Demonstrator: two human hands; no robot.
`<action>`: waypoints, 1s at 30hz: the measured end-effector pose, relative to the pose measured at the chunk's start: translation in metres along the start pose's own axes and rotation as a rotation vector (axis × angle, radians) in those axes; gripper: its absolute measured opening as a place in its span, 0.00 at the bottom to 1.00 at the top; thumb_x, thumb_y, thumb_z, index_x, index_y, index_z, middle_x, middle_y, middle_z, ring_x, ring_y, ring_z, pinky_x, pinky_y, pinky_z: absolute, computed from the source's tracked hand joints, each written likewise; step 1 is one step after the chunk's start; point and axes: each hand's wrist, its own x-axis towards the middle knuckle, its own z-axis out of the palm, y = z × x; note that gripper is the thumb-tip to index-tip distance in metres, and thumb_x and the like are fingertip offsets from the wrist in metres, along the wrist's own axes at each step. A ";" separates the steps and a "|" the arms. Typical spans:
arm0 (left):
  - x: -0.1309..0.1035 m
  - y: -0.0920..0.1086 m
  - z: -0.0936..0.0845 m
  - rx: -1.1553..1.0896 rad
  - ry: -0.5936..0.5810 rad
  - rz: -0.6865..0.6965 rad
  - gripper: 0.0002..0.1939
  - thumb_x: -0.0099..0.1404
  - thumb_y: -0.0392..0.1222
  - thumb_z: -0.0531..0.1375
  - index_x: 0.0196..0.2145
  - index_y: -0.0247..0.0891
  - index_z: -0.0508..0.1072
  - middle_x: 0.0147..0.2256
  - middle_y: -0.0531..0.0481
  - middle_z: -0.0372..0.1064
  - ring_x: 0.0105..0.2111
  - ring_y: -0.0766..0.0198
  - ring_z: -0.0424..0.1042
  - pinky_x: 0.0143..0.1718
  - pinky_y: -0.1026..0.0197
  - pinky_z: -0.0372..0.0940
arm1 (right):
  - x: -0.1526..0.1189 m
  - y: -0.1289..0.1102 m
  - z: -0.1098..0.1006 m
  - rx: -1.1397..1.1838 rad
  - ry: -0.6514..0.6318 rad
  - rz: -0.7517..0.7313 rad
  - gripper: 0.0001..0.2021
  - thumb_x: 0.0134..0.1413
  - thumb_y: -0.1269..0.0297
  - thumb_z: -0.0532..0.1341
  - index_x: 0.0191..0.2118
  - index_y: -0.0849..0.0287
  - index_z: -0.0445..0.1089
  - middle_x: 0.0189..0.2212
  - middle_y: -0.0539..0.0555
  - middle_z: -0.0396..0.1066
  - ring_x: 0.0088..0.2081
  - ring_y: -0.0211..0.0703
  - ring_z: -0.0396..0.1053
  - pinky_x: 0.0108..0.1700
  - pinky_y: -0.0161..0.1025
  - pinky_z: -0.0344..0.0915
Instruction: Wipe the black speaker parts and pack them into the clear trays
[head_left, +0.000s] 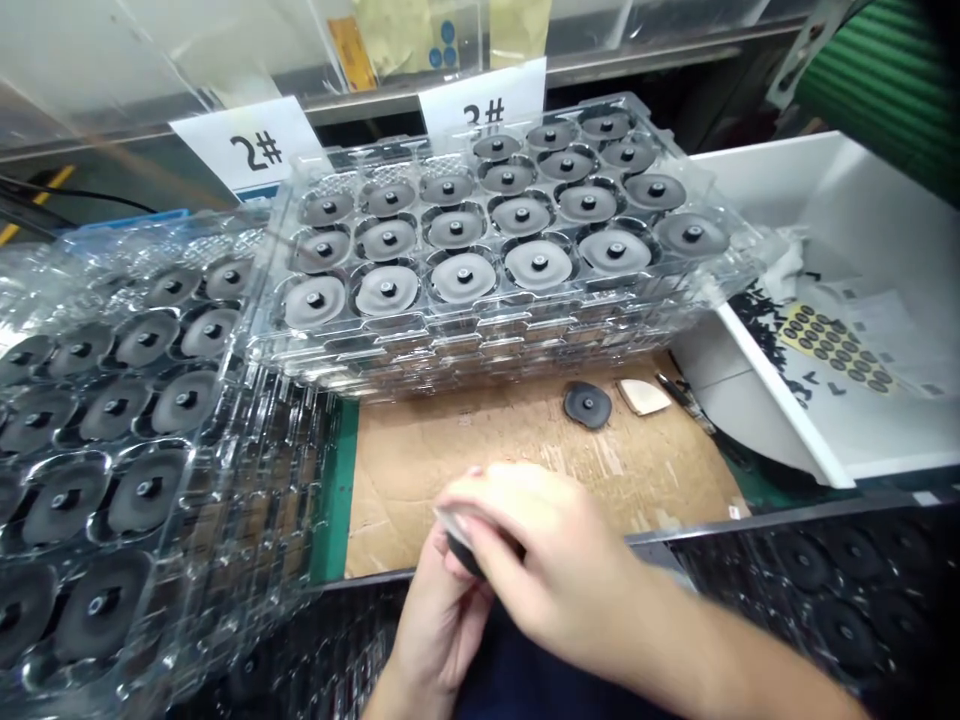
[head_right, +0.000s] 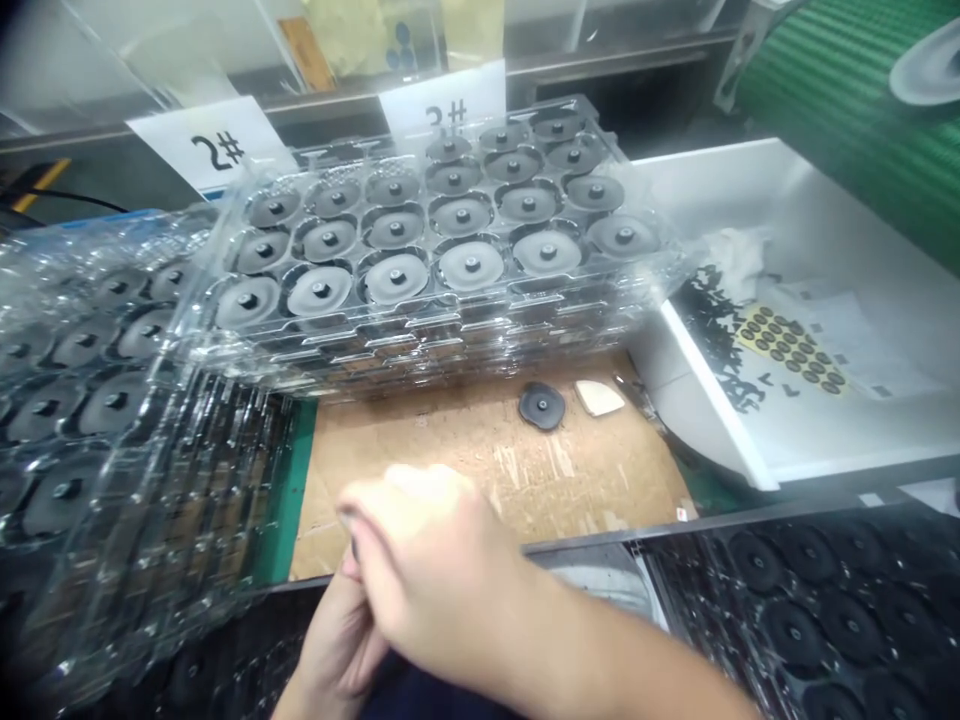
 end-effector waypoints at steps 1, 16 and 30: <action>-0.001 0.001 0.000 -0.008 -0.012 -0.007 0.23 0.51 0.42 0.66 0.46 0.46 0.71 0.41 0.50 0.73 0.46 0.58 0.69 0.49 0.60 0.64 | 0.000 0.001 0.001 -0.015 0.061 -0.036 0.11 0.57 0.73 0.52 0.43 0.62 0.68 0.33 0.54 0.70 0.36 0.41 0.66 0.41 0.38 0.62; -0.005 0.007 -0.001 -0.108 -0.187 -0.046 0.22 0.54 0.35 0.64 0.47 0.46 0.70 0.48 0.48 0.71 0.45 0.61 0.71 0.46 0.66 0.64 | 0.001 0.033 -0.022 0.111 0.061 -0.163 0.13 0.58 0.74 0.52 0.42 0.56 0.70 0.34 0.50 0.72 0.35 0.37 0.66 0.39 0.36 0.61; -0.011 0.015 0.000 -0.139 -0.279 -0.145 0.23 0.51 0.47 0.64 0.47 0.48 0.71 0.50 0.48 0.69 0.49 0.53 0.67 0.51 0.58 0.61 | -0.052 0.089 0.010 0.117 0.086 0.457 0.10 0.57 0.65 0.54 0.43 0.58 0.69 0.37 0.54 0.73 0.37 0.44 0.70 0.38 0.40 0.66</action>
